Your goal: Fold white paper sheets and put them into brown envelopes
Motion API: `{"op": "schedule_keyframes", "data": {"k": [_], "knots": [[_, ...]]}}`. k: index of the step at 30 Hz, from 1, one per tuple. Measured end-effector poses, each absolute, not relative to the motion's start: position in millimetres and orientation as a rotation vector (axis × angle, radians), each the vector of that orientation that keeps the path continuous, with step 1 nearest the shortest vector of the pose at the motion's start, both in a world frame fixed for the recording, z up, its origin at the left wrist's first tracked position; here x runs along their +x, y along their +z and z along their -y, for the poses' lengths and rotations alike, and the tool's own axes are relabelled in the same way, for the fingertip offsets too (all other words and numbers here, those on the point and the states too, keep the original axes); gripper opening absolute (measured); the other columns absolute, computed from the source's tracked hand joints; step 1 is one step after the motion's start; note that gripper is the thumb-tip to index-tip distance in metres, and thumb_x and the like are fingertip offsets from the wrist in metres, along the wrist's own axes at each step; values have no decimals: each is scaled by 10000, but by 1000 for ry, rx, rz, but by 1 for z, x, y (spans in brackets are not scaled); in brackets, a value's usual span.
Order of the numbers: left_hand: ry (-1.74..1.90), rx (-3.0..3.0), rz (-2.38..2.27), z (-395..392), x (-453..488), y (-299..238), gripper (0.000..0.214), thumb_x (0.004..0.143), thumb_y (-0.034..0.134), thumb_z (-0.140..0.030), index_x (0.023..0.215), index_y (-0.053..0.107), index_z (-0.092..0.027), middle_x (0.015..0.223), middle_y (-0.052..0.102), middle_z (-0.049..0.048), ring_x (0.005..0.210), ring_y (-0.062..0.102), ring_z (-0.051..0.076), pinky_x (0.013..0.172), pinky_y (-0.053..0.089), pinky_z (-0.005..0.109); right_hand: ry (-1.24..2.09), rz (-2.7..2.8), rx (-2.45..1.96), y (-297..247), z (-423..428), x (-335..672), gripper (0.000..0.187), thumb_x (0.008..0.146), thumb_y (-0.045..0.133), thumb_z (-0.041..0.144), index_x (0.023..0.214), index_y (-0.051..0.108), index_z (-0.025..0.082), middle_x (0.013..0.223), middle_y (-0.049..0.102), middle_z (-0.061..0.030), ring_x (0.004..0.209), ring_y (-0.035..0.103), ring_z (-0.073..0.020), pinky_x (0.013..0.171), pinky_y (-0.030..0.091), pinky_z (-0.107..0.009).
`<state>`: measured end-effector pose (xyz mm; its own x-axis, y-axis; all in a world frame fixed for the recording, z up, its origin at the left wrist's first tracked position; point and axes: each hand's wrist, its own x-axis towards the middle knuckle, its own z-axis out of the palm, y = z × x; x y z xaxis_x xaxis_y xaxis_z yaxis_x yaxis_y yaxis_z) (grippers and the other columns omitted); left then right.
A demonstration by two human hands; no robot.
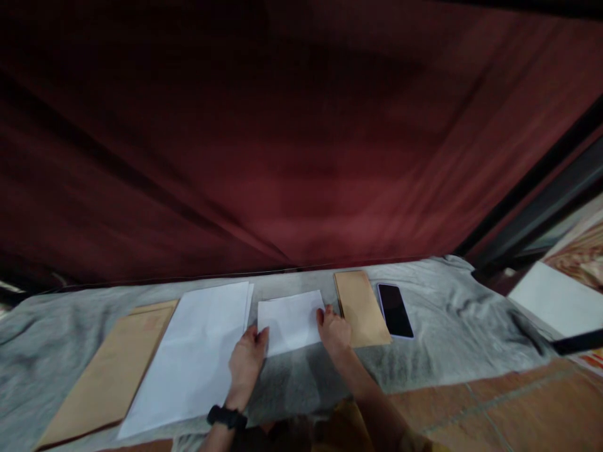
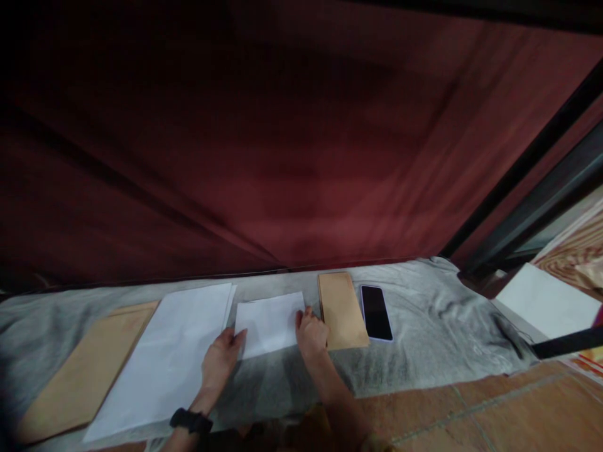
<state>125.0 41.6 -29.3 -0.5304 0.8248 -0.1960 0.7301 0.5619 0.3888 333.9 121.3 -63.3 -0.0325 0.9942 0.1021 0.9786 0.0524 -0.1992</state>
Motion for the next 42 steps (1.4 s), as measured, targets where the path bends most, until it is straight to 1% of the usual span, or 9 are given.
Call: {"op": "schedule_keyframes", "data": {"k": [9,14,18,20,23,28,33,39,42], "knots": [[149,1276,-2566,-48,140,-22,409,1033,369,-429,1203,631,-164,992,771,136,932,732,265,738,460,326,49,2135,-2023,-67,-123,332,391,1034,506,328,1271,620,39,780,753,-170,735,763,-246,630,541,-277],[104,1293,-2576,-50,141,-22,403,1034,375,-418,1210,626,-156,996,774,145,944,735,262,742,459,314,80,2134,-2011,-68,-122,332,407,1028,506,313,1315,598,39,822,756,-177,768,758,-252,679,560,-302],[110,1304,-2566,-50,141,-20,384,1032,382,-425,1178,629,-169,995,777,136,929,739,261,725,454,314,70,2127,-1935,-73,-111,332,426,1015,465,250,1372,578,48,1049,745,-234,957,734,-307,783,575,-388],[107,1306,-2566,-50,142,-19,382,1030,383,-425,1174,629,-169,978,779,136,913,741,262,721,454,317,16,2124,-1845,-74,-102,331,480,999,445,223,1449,527,76,1263,676,-258,1112,676,-341,894,551,-461],[93,1307,-2570,-50,143,-18,394,1031,380,-417,1190,625,-154,994,776,155,935,738,266,738,459,318,-47,2155,-1677,-74,-88,329,602,981,460,240,1570,378,141,1523,494,-210,1326,527,-362,1065,440,-524],[78,1310,-2557,-50,143,-18,404,1038,367,-409,1229,619,-157,1007,775,146,947,737,256,749,463,312,-77,2206,-1475,-62,-79,322,668,1003,442,273,1628,221,183,1682,228,-124,1508,291,-325,1207,255,-516],[69,1299,-2560,-50,143,-19,412,1040,368,-413,1249,612,-154,1005,774,149,937,739,264,733,464,317,-22,2247,-1445,-54,-76,317,617,1023,468,353,1605,306,225,1681,227,-121,1514,280,-342,1224,170,-578],[70,1304,-2551,-52,143,-20,391,1034,392,-411,1224,625,-160,995,776,142,929,740,260,744,466,317,87,2317,-1337,-73,-84,308,528,1044,455,448,1533,454,249,1630,374,-72,1486,353,-291,1219,238,-504],[60,1294,-2555,-52,143,-19,398,1036,387,-409,1225,625,-152,985,776,147,938,740,263,740,467,316,99,2293,-1402,-82,-89,306,494,1047,462,451,1493,510,243,1591,435,-101,1453,408,-295,1200,261,-529]]}}
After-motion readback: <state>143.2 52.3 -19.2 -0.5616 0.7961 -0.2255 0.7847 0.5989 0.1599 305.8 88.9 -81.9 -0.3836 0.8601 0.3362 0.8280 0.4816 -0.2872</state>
